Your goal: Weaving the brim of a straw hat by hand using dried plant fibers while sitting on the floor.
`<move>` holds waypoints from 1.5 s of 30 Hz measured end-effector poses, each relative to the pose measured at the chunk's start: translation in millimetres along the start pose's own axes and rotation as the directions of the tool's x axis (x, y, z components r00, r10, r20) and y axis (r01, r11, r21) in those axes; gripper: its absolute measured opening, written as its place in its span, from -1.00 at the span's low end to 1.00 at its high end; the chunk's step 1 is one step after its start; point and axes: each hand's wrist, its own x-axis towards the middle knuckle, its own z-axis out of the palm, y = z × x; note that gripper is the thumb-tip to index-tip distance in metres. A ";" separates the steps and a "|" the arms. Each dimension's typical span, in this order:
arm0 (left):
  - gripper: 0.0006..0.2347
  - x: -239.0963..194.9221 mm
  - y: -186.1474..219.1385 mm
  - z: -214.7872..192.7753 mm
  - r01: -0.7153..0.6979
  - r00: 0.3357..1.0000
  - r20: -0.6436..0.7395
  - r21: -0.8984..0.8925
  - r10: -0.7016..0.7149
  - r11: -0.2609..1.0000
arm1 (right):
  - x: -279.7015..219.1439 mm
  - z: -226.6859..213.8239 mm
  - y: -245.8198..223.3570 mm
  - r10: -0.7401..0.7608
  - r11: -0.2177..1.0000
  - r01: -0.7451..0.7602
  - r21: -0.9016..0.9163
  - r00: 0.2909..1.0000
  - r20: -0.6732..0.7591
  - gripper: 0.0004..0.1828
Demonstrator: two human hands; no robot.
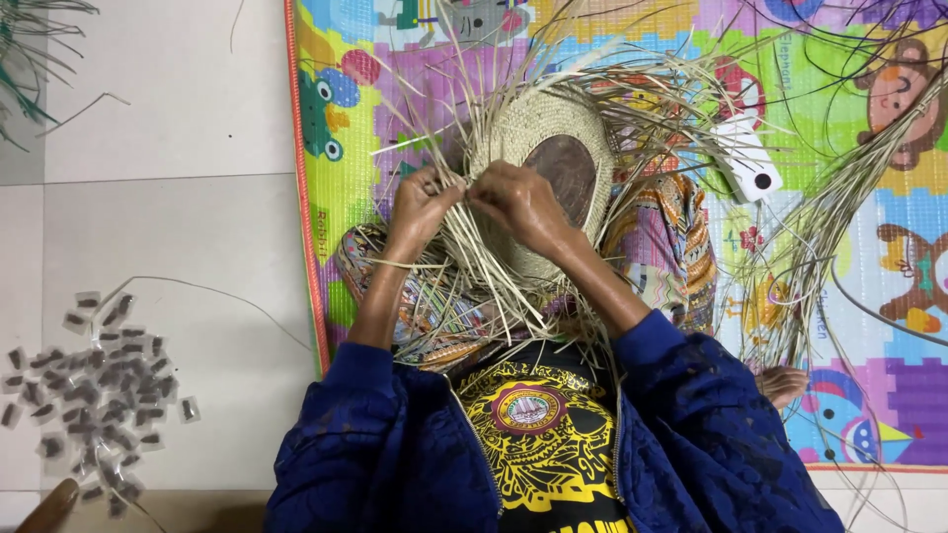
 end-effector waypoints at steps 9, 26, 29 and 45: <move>-0.57 19.1 -49.5 1.1 -0.105 0.993 0.077 0.199 0.091 0.974 | 13.0 -4.3 -8.1 -0.142 0.981 0.121 -0.152 0.981 -0.134 -0.94; -0.90 -0.8 -17.0 18.6 0.029 0.973 -0.229 0.190 0.016 0.981 | 18.1 -23.0 -10.4 0.125 0.992 -0.123 0.021 0.990 -0.073 -0.84; -0.91 -7.5 -11.4 11.9 -0.055 0.976 -0.200 0.151 0.085 0.987 | 18.3 -10.7 -5.3 0.125 0.984 -0.117 0.132 0.991 -0.056 -0.80; -0.67 25.5 -111.4 9.3 0.033 0.997 -0.065 0.101 -0.027 0.994 | -51.9 29.4 11.8 0.022 0.999 -0.016 -0.046 0.990 0.138 -0.81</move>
